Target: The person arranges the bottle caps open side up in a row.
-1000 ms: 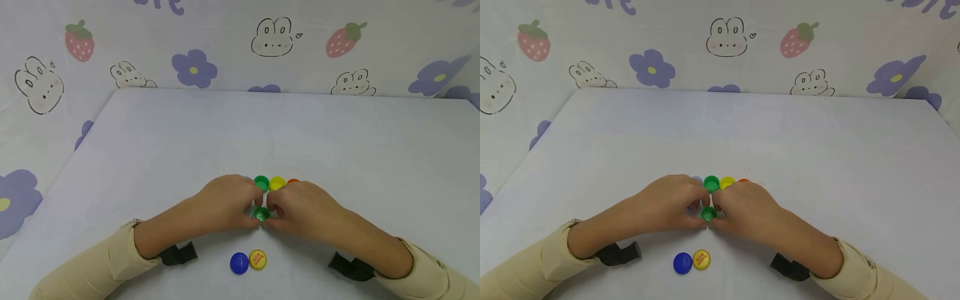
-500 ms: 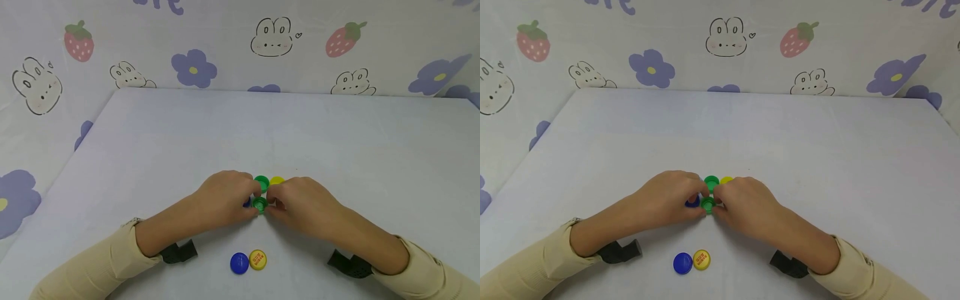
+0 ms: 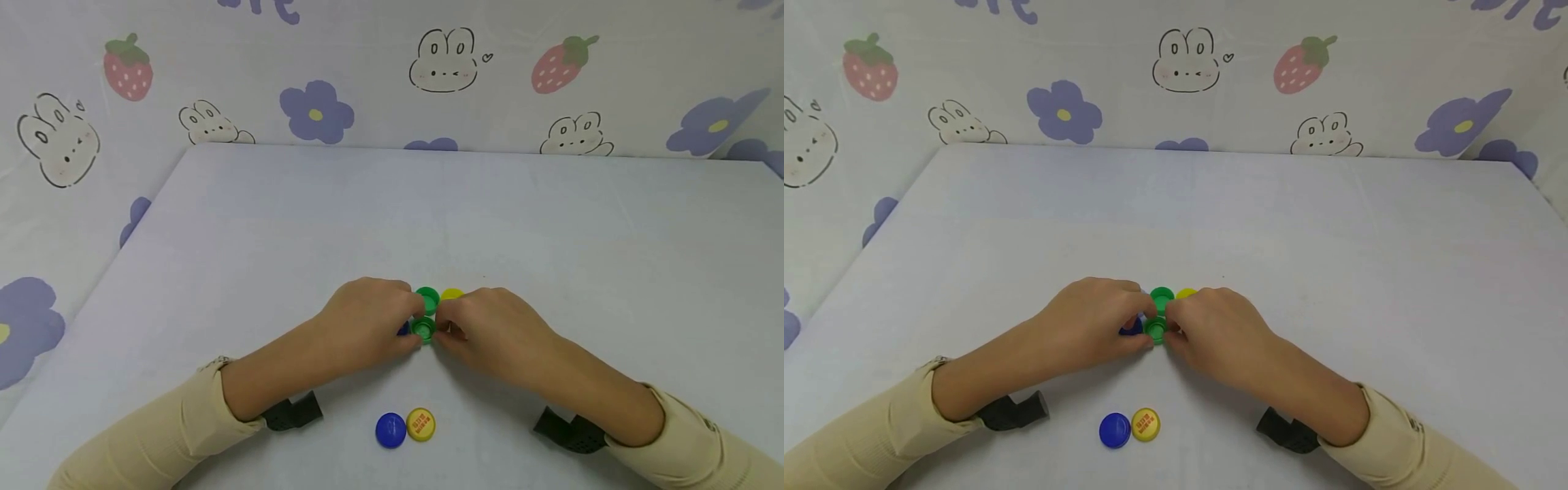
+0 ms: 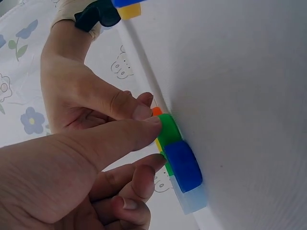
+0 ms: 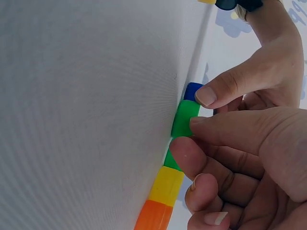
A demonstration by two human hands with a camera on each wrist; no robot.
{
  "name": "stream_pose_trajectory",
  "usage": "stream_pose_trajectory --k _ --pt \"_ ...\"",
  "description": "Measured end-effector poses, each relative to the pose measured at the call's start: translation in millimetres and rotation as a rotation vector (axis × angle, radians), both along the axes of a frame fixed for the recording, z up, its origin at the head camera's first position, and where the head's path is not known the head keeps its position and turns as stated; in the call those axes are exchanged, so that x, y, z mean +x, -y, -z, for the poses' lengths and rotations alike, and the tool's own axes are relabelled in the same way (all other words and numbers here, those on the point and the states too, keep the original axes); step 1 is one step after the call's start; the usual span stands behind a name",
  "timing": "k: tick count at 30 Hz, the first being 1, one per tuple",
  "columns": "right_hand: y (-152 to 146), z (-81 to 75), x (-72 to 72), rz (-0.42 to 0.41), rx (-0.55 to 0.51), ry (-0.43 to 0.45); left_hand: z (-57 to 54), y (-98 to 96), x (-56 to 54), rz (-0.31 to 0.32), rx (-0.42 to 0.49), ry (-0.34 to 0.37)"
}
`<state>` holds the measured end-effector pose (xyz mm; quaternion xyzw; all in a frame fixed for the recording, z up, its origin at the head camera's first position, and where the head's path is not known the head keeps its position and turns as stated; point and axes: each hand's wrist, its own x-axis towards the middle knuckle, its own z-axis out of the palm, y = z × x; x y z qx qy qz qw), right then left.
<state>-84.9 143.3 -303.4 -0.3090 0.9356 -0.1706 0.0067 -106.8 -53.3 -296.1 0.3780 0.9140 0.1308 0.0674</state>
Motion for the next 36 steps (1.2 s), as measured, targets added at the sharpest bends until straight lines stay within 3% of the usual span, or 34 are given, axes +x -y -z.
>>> stream_pose_trajectory --k 11,17,21,25,29,32,36 --pt "-1 0.1 -0.3 -0.009 -0.012 -0.004 0.2 -0.9 0.4 -0.013 -0.005 -0.014" --pt "-1 -2.8 0.9 -0.015 -0.001 -0.008 -6.5 0.1 3.3 -0.018 -0.001 -0.022" --pt "-2 -6.4 3.4 -0.053 -0.002 -0.006 -11.1 1.3 6.0 -0.004 0.000 0.010" --pt "-2 -8.4 7.2 -0.118 0.044 0.048 -15.2 2.5 8.6 0.024 -0.031 0.115" --pt "1 -8.1 13.2 -0.187 0.115 0.162 -19.0 2.3 9.9 0.077 -0.105 0.335" --pt "2 -7.3 20.9 -0.238 0.131 0.193 -20.1 2.0 11.9 0.114 -0.152 0.469" --pt "4 -6.1 32.7 -0.287 0.131 0.162 -18.9 3.2 16.4 0.148 -0.172 0.513"
